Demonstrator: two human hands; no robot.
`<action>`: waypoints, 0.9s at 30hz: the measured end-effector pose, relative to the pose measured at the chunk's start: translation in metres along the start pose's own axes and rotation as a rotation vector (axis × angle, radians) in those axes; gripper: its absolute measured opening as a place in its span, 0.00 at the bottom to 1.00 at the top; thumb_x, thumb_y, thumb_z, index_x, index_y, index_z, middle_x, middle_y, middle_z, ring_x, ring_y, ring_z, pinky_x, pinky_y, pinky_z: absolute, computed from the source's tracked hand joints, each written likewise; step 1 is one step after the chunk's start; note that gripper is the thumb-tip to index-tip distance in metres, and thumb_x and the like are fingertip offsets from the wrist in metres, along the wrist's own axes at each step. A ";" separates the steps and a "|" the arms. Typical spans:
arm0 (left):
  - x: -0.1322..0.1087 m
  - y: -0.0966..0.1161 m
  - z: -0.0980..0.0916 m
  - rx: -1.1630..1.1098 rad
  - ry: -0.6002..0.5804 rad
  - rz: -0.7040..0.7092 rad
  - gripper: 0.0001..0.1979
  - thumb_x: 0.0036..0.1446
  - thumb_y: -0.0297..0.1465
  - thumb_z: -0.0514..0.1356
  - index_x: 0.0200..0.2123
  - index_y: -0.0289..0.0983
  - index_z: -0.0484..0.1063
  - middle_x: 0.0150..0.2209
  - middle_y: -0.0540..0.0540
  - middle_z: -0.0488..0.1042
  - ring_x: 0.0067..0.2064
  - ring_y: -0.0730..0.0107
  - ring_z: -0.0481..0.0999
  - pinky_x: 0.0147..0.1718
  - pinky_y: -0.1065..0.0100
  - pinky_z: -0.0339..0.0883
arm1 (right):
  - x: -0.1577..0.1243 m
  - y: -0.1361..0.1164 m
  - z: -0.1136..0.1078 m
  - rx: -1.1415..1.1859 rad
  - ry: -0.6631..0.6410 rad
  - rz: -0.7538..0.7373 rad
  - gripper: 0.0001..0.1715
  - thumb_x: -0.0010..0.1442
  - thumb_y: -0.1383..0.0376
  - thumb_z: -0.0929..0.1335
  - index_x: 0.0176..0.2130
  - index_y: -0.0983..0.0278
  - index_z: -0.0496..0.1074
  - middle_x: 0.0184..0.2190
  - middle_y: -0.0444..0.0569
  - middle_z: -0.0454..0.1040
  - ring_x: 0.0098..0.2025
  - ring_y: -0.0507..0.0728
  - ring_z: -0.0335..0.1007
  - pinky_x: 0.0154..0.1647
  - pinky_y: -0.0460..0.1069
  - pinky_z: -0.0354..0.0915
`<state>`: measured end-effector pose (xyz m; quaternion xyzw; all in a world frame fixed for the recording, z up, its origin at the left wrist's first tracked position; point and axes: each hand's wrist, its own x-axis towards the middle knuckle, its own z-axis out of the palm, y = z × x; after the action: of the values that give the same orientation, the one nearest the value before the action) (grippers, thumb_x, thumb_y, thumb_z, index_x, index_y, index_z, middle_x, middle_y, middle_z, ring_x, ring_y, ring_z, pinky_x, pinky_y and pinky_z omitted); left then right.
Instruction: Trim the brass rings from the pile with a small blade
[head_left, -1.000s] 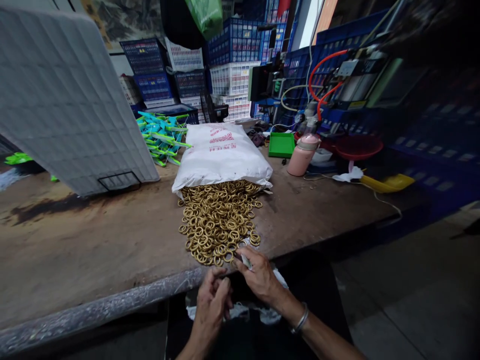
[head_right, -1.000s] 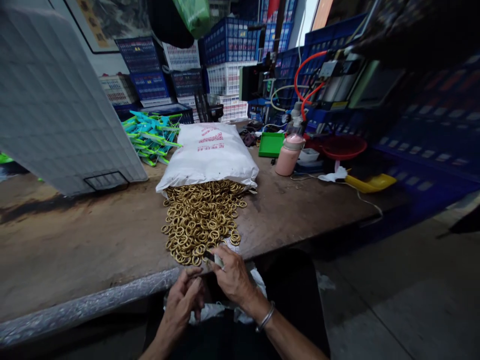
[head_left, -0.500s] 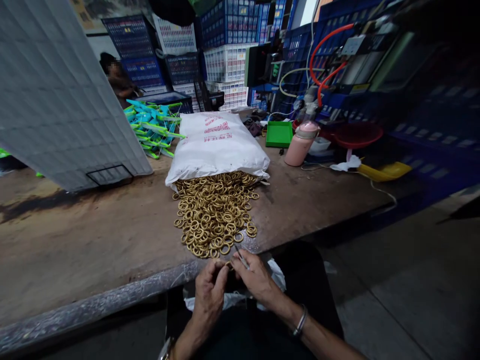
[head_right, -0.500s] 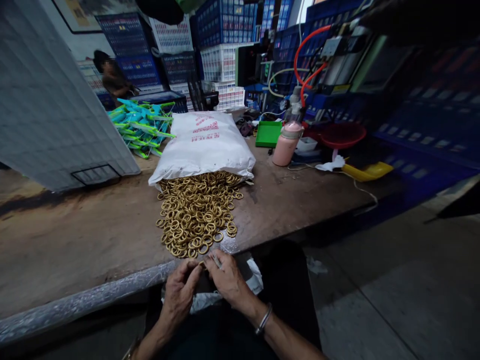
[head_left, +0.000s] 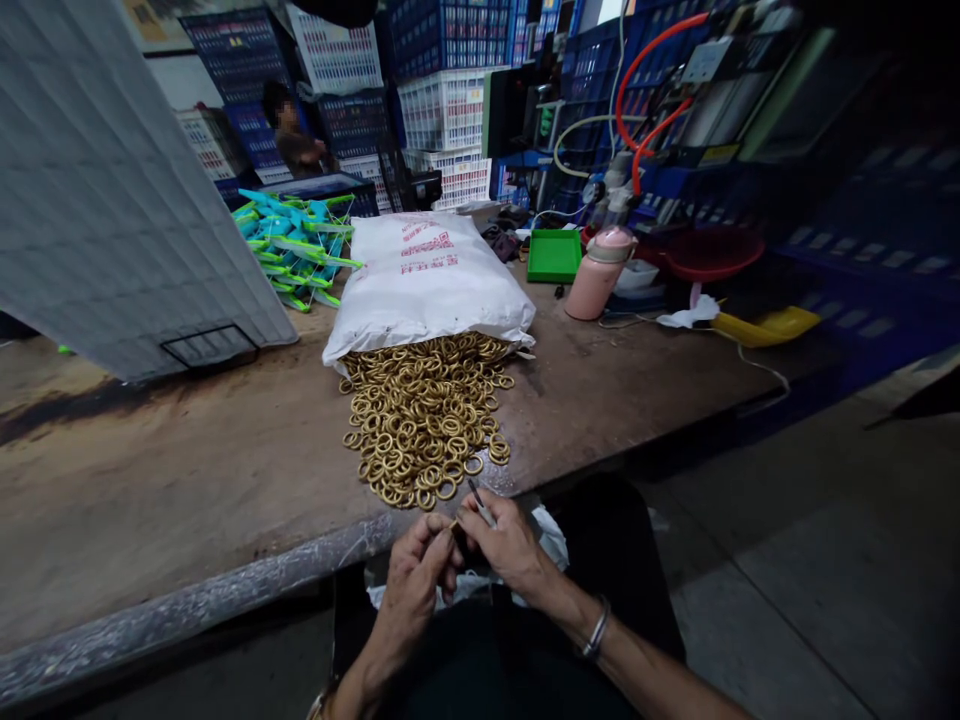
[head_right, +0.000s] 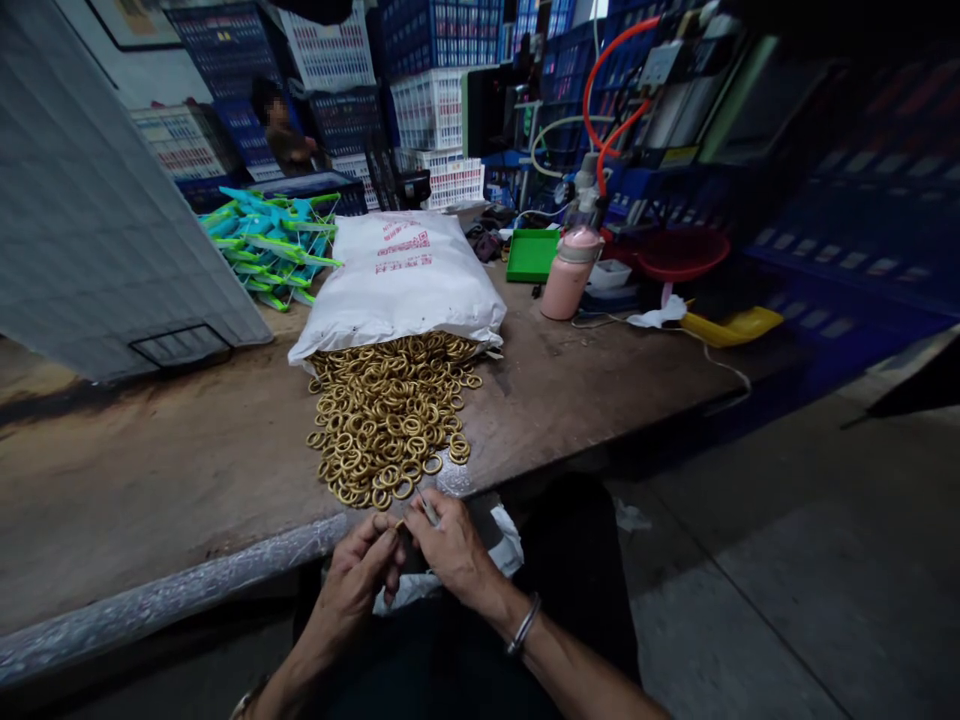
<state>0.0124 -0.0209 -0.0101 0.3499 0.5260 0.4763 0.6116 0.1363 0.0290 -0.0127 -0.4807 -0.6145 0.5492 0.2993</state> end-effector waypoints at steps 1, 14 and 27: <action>-0.001 0.000 -0.001 -0.030 -0.024 -0.007 0.13 0.52 0.41 0.56 0.27 0.35 0.64 0.20 0.54 0.64 0.16 0.82 0.58 0.14 0.77 0.55 | 0.000 0.000 0.001 0.000 -0.008 -0.007 0.11 0.55 0.62 0.61 0.24 0.64 0.60 0.16 0.37 0.58 0.21 0.47 0.54 0.24 0.42 0.54; -0.006 -0.003 0.000 -0.236 -0.094 -0.030 0.12 0.52 0.39 0.57 0.27 0.35 0.64 0.23 0.53 0.66 0.18 0.82 0.59 0.15 0.77 0.56 | -0.003 0.000 0.001 0.120 -0.084 -0.017 0.13 0.57 0.61 0.59 0.24 0.64 0.62 0.17 0.39 0.61 0.21 0.47 0.57 0.25 0.42 0.56; -0.002 -0.003 -0.005 -0.149 0.009 0.040 0.15 0.48 0.42 0.60 0.27 0.36 0.61 0.21 0.53 0.65 0.17 0.81 0.61 0.14 0.77 0.58 | -0.016 0.005 -0.002 -0.439 -0.120 -0.162 0.10 0.48 0.74 0.57 0.29 0.62 0.63 0.22 0.42 0.66 0.24 0.49 0.60 0.26 0.42 0.53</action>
<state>0.0080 -0.0244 -0.0130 0.3118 0.4847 0.5279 0.6238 0.1450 0.0152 -0.0146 -0.4497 -0.7725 0.4043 0.1938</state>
